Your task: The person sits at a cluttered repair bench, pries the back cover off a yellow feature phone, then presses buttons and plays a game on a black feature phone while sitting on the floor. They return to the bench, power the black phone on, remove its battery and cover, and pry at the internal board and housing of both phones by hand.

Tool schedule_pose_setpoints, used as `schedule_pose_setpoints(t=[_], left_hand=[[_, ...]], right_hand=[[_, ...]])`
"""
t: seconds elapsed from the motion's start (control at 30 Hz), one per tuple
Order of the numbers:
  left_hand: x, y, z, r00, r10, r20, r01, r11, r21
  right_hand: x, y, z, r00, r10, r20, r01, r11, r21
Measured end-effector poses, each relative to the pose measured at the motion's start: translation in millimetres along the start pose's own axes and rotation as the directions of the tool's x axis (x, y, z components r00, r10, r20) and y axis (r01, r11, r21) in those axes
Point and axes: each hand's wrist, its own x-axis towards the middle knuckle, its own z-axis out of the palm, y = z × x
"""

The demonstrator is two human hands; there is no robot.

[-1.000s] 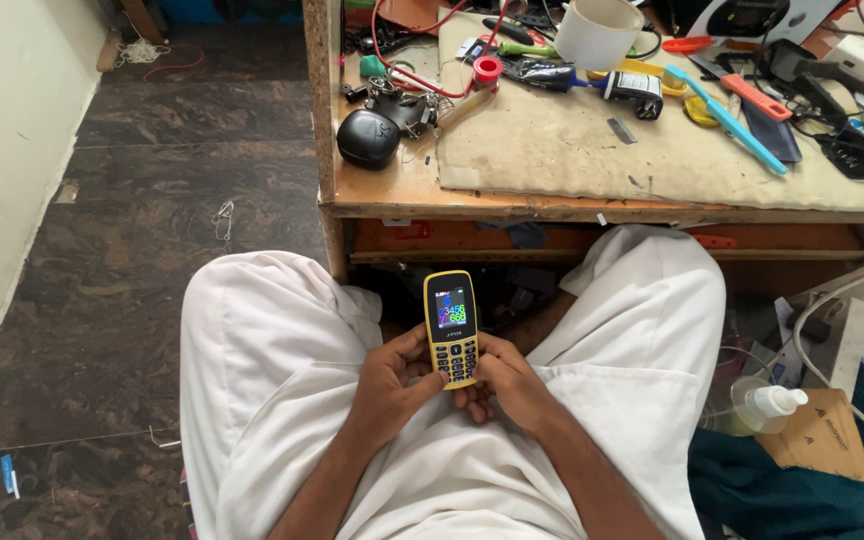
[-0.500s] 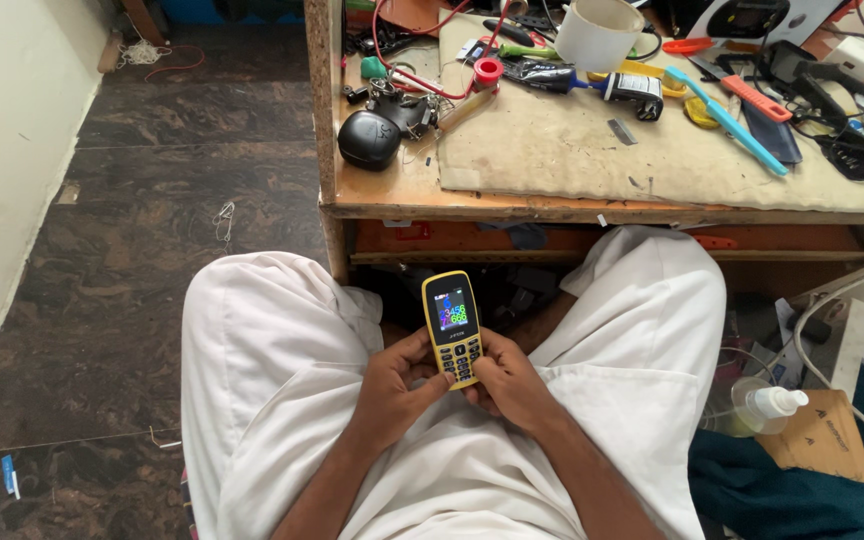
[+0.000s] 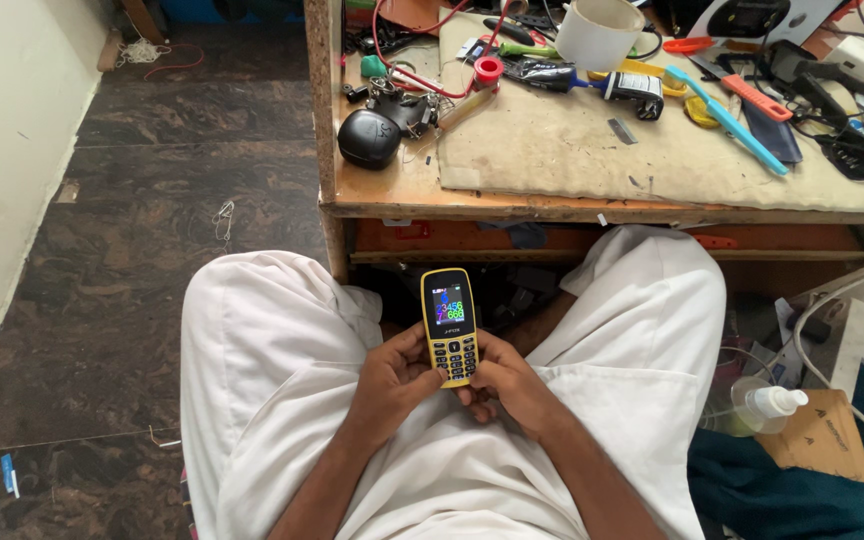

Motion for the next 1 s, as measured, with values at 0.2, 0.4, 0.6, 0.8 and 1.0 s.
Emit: schedule_pose_setpoints(t=[0.2, 0.4, 0.6, 0.8, 1.0], left_hand=[[-2.2, -2.9, -1.3, 1.000, -0.003, 0.013, 0.003, 0.999, 0.036], [-3.9, -1.3, -2.4, 1.000, 0.002, 0.022, -0.003, 1.000, 0.021], [-3.4, 1.1, -0.8, 1.000, -0.005, 0.017, 0.005, 1.000, 0.012], [-2.9, 1.5, -1.6, 1.000, -0.015, 0.023, 0.014, 1.000, 0.008], [-0.9, -1.7, -2.3, 0.999, -0.012, 0.030, 0.011, 0.999, 0.045]], right_hand=[[2.3, 8.3, 0.8, 1.000, -0.013, -0.025, 0.013, 1.000, -0.013], [0.3, 6.9, 1.7, 1.000, -0.007, -0.013, 0.007, 0.999, -0.034], [1.0, 6.0, 1.1, 1.000, 0.012, -0.017, -0.012, 1.000, -0.023], [1.6, 4.9, 1.8, 1.000, -0.011, 0.001, 0.011, 1.000, -0.012], [2.5, 5.8, 3.8, 0.999, -0.026, -0.038, 0.026, 1.000, -0.003]])
